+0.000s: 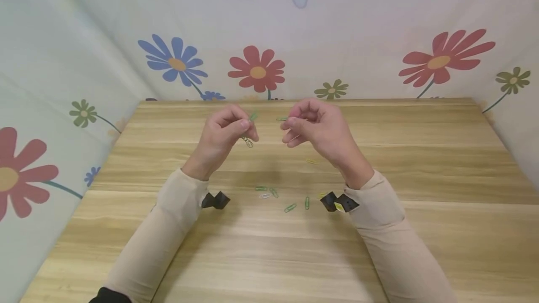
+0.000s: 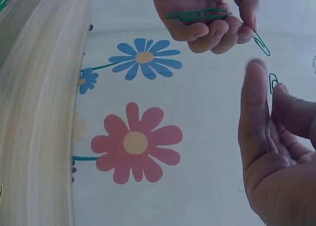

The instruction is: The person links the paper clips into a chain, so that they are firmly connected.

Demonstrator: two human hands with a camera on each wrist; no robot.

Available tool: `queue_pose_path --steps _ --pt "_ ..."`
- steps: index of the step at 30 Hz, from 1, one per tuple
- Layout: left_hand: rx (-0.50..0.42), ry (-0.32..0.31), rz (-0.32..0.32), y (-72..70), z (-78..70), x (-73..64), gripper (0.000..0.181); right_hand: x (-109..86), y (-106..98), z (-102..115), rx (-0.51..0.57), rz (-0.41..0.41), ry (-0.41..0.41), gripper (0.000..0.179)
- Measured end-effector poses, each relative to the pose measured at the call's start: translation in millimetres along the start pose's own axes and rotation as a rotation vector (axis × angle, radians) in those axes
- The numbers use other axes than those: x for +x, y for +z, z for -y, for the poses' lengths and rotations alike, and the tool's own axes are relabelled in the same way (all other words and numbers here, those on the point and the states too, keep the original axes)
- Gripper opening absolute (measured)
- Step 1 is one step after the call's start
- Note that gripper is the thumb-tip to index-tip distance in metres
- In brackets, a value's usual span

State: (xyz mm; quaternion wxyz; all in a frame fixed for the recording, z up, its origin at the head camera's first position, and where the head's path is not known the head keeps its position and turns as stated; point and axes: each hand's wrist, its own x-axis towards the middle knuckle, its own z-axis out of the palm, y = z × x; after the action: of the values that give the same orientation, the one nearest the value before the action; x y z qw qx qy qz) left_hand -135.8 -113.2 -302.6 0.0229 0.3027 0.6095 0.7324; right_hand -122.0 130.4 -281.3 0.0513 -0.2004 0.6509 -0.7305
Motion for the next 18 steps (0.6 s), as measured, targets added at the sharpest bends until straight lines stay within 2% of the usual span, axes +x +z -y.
queue_pose_path --steps 5,12,18 --pt "0.038 -0.001 0.020 2.8 0.9 0.2 0.011 -0.7 2.6 0.3 0.001 -0.043 -0.033 0.004" --pt "0.191 -0.006 0.063 8.6 2.2 -1.3 0.010 -2.5 14.8 1.1 0.022 -0.090 -0.082 0.008" --pt "0.213 -0.021 0.079 13.9 1.7 -3.1 0.010 -4.2 23.9 -2.9 -0.043 -0.114 -0.115 0.004"
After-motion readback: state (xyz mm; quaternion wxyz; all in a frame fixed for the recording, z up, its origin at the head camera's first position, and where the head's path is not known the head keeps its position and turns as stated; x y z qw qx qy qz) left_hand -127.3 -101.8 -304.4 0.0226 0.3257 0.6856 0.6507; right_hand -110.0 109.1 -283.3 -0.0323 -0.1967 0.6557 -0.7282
